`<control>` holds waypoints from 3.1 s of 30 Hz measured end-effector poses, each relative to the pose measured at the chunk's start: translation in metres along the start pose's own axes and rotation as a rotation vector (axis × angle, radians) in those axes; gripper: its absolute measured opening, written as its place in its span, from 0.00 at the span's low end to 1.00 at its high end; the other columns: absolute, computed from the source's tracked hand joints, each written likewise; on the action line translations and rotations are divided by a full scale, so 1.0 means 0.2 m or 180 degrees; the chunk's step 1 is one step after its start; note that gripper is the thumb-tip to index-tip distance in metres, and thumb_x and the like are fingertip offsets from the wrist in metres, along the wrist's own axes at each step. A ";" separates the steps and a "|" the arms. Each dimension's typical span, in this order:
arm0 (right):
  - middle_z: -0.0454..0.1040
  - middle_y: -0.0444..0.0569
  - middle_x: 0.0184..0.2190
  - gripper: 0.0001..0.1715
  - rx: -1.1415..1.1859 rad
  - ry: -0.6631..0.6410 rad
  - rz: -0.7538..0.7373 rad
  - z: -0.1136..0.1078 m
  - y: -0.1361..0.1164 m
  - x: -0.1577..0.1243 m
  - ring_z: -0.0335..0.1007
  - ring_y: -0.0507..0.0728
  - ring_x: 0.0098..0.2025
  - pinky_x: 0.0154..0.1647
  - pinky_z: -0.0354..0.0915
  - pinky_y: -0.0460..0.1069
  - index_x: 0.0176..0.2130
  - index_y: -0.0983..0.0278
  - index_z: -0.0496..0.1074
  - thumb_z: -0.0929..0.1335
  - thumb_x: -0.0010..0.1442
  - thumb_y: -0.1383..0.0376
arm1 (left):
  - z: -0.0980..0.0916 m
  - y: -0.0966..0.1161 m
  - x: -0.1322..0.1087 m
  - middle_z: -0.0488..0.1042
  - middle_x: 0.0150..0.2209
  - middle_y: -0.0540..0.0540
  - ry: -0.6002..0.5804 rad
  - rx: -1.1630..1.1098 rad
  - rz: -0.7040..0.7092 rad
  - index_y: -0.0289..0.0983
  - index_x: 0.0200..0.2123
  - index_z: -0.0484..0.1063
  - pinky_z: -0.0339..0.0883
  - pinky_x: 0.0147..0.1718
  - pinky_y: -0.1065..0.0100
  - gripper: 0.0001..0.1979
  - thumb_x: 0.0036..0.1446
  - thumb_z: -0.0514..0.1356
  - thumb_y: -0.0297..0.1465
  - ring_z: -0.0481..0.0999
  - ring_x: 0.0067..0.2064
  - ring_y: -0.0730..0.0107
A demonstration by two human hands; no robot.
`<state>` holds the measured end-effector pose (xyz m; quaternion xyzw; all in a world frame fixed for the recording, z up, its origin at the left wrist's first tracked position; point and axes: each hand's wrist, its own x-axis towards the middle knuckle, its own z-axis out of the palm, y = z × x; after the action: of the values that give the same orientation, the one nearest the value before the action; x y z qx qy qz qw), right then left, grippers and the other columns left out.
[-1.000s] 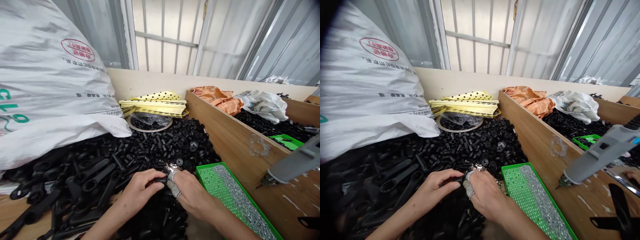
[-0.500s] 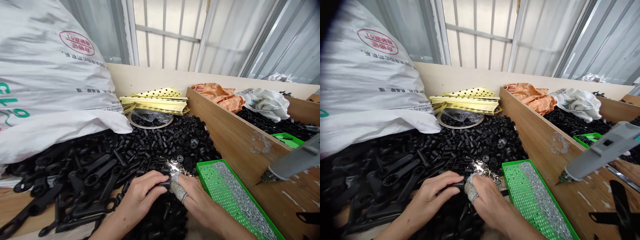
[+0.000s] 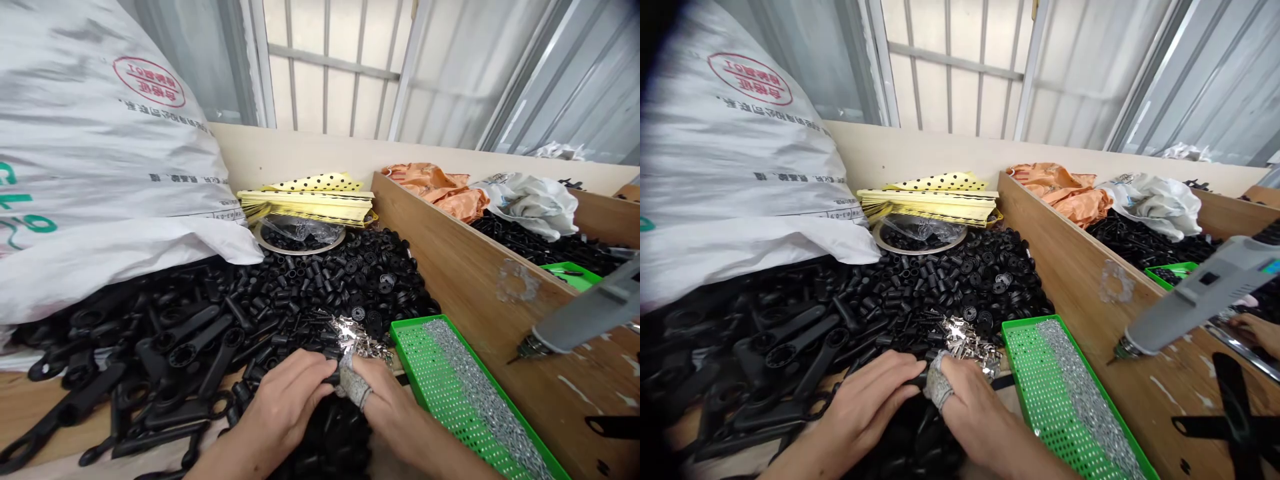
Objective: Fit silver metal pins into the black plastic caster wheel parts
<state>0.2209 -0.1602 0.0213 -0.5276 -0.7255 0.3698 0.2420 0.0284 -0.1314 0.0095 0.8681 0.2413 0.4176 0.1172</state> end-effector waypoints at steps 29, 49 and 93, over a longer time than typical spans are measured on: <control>0.64 0.42 0.27 0.10 -0.0457 0.0028 -0.0390 -0.01 0.04 0.23 0.59 0.52 0.31 0.31 0.54 0.46 0.27 0.62 0.56 0.57 0.57 0.74 | -0.05 -0.17 0.05 0.75 0.43 0.43 -0.0292 0.0172 -0.0660 0.38 0.40 0.72 0.68 0.45 0.66 0.09 0.62 0.52 0.26 0.74 0.45 0.64; 0.68 0.47 0.34 0.11 -0.1292 -0.0088 -0.0394 0.02 0.12 0.36 0.64 0.56 0.37 0.37 0.59 0.47 0.33 0.62 0.60 0.59 0.50 0.75 | 0.09 -0.50 0.33 0.73 0.46 0.44 -0.1878 0.0572 -0.1287 0.35 0.46 0.70 0.71 0.41 0.56 0.11 0.62 0.58 0.33 0.75 0.43 0.63; 0.61 0.41 0.25 0.15 -0.0616 0.0192 -0.0656 -0.12 0.07 0.33 0.56 0.51 0.28 0.29 0.48 0.47 0.24 0.62 0.51 0.56 0.61 0.72 | -0.10 -0.59 0.24 0.72 0.48 0.43 -0.1721 0.2068 -0.1908 0.35 0.48 0.69 0.70 0.43 0.54 0.12 0.62 0.57 0.32 0.74 0.45 0.61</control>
<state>0.2260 -0.0877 0.0224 -0.4820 -0.8005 0.2553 0.2483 0.0008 -0.0061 0.0073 0.8294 0.5577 0.0300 0.0143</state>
